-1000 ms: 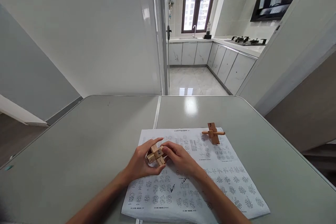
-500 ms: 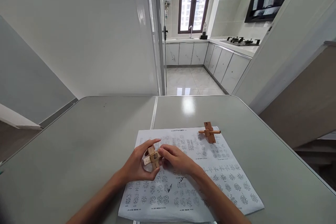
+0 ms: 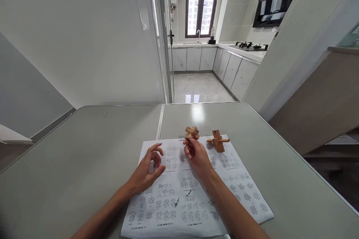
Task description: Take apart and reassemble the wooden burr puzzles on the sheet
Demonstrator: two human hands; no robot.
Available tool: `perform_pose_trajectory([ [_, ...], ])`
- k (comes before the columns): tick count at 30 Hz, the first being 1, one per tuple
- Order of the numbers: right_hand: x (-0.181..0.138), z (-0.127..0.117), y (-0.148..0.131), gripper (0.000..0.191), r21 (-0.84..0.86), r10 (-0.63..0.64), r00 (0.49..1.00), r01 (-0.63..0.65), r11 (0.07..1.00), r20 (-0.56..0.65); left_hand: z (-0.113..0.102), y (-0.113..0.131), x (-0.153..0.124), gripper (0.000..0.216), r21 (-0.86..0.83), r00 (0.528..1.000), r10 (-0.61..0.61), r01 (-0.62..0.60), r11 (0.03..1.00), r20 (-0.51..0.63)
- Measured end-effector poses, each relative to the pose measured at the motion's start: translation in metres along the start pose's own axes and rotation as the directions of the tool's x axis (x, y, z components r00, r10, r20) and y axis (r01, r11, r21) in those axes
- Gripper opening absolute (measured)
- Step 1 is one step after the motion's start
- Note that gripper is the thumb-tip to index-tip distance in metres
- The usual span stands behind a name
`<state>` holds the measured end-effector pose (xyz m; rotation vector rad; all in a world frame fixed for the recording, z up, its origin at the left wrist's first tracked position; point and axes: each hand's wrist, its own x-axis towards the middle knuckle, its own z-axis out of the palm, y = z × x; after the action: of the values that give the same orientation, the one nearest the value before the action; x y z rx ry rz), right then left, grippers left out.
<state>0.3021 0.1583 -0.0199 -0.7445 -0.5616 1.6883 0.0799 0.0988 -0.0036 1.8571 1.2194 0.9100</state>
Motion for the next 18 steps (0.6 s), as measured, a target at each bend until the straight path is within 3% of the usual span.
perform_pose_trajectory([
  [8, 0.009, -0.011, -0.001, 0.025, 0.158, -0.021, 0.99, 0.043, 0.987, -0.143, -0.001, 0.006, 0.001, 0.046, 0.077, 0.998, 0.002, -0.007, 0.997, 0.063],
  [18, 0.023, -0.032, 0.009, 0.024, 0.205, -0.035, 0.993, 0.058, 0.977, -0.115, -0.002, 0.01, 0.003, 0.032, 0.112, 0.997, 0.028, -0.036, 0.993, 0.073],
])
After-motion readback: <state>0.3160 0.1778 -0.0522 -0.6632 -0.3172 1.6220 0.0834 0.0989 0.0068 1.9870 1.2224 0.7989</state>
